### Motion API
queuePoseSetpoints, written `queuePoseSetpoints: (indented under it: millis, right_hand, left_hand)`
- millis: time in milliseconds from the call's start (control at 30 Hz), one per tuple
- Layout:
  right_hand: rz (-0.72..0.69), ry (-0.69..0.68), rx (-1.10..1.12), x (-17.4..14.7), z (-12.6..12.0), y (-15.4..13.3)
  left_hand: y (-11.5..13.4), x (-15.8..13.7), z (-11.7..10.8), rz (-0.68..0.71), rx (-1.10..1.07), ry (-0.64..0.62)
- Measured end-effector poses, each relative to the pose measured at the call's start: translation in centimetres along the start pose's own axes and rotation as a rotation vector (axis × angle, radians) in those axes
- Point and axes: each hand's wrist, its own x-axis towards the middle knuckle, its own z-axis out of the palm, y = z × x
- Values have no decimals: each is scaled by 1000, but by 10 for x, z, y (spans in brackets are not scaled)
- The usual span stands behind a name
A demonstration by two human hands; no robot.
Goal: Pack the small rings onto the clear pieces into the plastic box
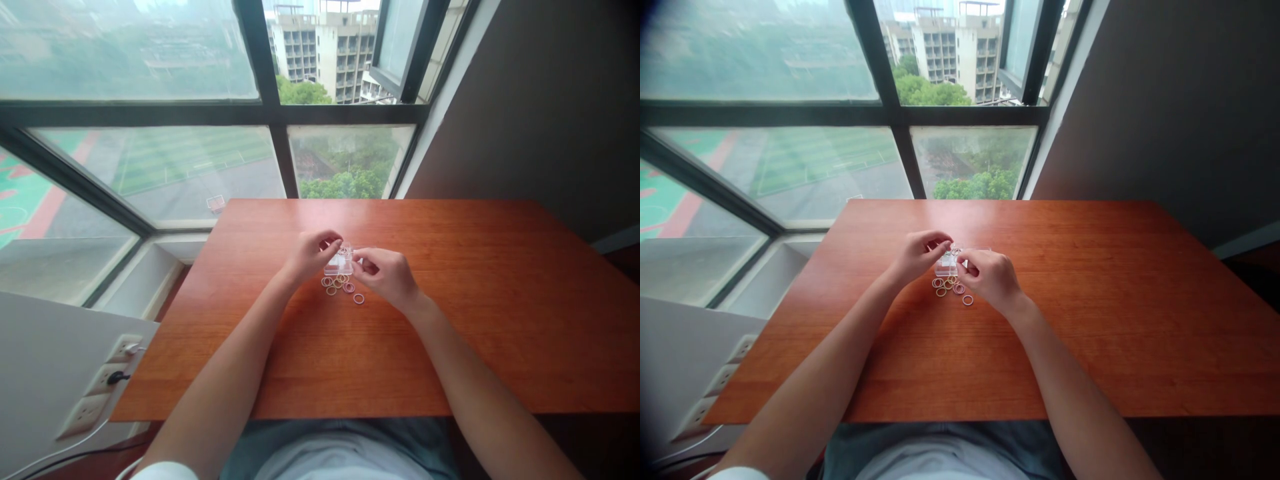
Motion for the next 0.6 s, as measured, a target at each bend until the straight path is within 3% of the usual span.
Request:
queuePoseSetpoints:
  millis: [267, 600]
  right_hand:
    - [31, 77, -23, 0, 0, -1]
    - [88, 49, -6, 0, 0, 3]
  left_hand:
    - [27, -6, -3, -111, -428, -362]
    - [17, -5, -1, -68, -347, -368]
